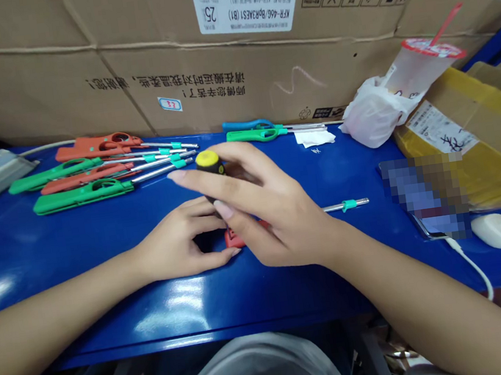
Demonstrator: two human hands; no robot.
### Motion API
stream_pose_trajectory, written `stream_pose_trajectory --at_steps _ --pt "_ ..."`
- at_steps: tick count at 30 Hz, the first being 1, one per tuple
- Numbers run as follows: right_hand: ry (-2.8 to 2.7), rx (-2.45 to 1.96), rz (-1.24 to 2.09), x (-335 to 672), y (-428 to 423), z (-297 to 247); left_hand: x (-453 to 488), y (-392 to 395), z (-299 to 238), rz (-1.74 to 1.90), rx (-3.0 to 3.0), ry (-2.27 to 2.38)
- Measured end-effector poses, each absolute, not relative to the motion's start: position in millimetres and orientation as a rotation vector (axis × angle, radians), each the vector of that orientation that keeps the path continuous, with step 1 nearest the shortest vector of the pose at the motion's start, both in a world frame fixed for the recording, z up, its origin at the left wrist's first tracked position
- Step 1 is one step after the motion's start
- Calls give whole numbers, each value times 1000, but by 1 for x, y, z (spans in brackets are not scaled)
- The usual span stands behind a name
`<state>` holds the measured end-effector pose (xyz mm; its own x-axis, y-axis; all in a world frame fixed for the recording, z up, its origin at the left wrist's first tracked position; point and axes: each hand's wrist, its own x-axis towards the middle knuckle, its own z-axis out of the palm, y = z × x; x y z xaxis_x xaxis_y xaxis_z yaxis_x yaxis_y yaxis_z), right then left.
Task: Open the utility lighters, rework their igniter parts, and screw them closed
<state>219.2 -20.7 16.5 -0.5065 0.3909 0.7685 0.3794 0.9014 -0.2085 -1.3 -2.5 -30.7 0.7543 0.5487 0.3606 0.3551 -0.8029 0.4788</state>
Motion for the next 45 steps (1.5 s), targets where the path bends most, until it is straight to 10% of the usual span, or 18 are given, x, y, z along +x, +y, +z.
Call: stream_pose_trajectory --at_steps 45 --pt "-2054 -500 95 222 -22 23 -1 -3 -30 673 2558 720"
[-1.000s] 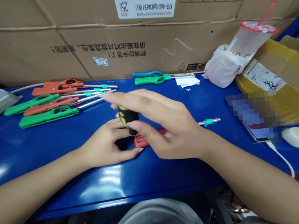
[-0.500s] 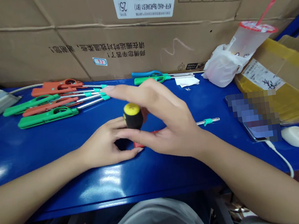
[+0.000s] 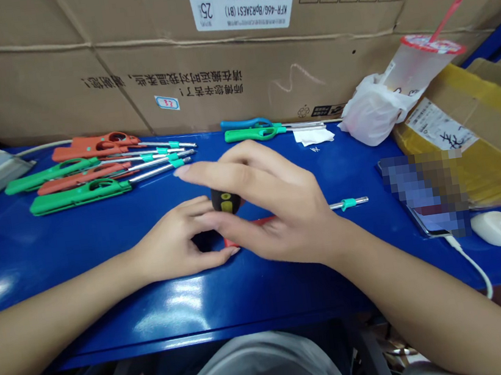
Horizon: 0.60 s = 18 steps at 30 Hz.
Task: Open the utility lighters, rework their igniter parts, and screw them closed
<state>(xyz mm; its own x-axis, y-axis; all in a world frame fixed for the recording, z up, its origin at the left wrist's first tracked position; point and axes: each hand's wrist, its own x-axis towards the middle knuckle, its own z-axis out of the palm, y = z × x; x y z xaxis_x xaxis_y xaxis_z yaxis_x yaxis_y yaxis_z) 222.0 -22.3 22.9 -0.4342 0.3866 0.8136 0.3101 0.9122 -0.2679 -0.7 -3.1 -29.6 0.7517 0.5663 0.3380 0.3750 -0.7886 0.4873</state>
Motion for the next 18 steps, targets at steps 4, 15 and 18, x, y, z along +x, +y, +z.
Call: stream_pose_trajectory --at_steps 4,15,18 --pt "-2149 -501 263 223 -25 26 -1 -4 -31 675 2551 733" --pt "-2105 -610 198 217 -30 23 3 -11 -28 698 2517 810" --pt "-2054 -572 291 217 -29 20 3 -11 -29 710 2516 794"
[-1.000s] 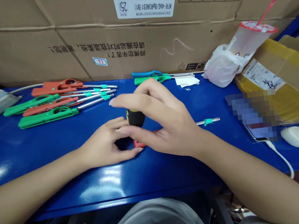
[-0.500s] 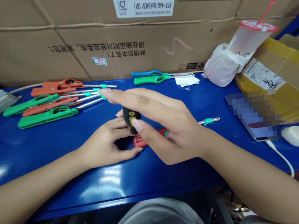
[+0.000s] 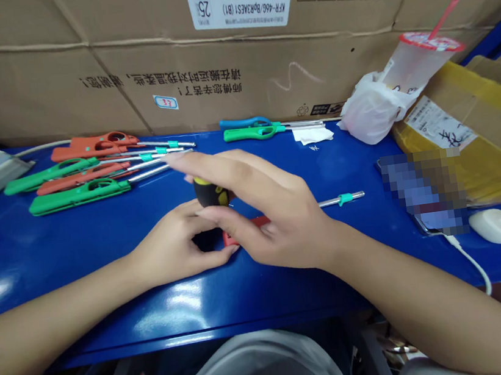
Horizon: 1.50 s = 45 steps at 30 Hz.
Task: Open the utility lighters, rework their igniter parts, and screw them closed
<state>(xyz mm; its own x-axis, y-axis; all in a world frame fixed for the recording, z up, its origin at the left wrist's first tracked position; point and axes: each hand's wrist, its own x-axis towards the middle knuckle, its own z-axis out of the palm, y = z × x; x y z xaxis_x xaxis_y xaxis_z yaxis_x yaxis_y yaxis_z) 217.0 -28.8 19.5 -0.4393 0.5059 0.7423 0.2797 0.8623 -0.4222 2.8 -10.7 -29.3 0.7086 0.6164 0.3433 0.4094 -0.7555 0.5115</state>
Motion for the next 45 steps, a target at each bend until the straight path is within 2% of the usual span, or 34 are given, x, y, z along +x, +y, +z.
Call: stream_pose_trajectory --at_steps 4,10,17,23,31,37,45 --pt "-2034 -514 72 218 -25 20 3 -10 -29 707 2500 799" --pt "-2185 -537 219 218 -29 26 3 -11 -29 690 2490 792" --pt "-2032 -656 64 215 -30 26 5 -14 -28 691 2497 864" --pt "-2087 -647 418 215 -33 22 4 -13 -29 701 2504 858" --pt "-2045 -561 187 215 -27 19 6 -17 -27 687 2472 858" --pt "-2056 -583 446 217 -30 20 5 -17 -27 658 2531 885" --pt "-1942 -566 489 218 -33 26 0 -14 -22 567 2570 923"
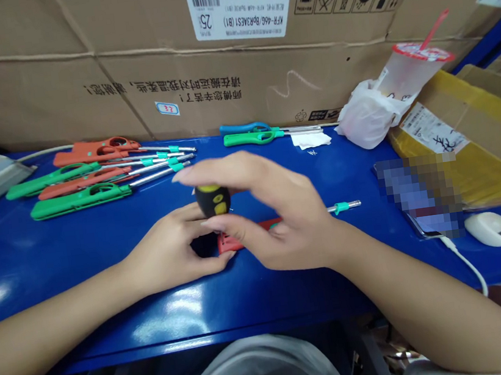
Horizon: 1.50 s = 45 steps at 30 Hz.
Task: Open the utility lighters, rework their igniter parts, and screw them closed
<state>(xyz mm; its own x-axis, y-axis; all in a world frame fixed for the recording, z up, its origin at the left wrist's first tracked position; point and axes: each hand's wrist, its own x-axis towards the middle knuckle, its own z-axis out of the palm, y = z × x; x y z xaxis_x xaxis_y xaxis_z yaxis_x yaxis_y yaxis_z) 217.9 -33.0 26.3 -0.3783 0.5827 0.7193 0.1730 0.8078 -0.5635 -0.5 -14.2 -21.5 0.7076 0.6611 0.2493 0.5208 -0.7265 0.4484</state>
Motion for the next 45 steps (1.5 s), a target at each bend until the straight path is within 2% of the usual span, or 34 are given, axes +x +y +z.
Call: stream_pose_trajectory --at_steps 5,11,17,22,28,30,32,35,36,40,45 --pt "-1600 -675 234 231 -20 48 -6 -9 -5 333 2642 951" --pt "-1772 -1195 348 272 20 22 -15 -17 23 -113 2890 1069" --pt "-2052 -1381 161 284 40 -10 -15 -16 14 28 2936 1012" --pt "-2339 -1451 218 284 41 -14 -13 -11 1 51 2884 875" --pt "-2354 -1316 200 283 37 -9 -12 -14 1 32 2869 940" --pt "-2363 -1168 320 286 31 5 -14 -13 5 -3 2790 980" --pt "-2422 -1109 589 293 25 21 -17 -8 10 -27 2688 1025" --pt "-2514 -1296 1128 307 16 42 -23 5 13 40 2491 1043" --pt "-2545 -1343 1174 311 14 46 -25 10 12 73 2424 1015" --pt "-2515 -1439 1036 322 12 53 -33 25 8 211 2285 973" --pt "-2427 -1437 920 324 12 53 -35 28 7 187 2145 919"
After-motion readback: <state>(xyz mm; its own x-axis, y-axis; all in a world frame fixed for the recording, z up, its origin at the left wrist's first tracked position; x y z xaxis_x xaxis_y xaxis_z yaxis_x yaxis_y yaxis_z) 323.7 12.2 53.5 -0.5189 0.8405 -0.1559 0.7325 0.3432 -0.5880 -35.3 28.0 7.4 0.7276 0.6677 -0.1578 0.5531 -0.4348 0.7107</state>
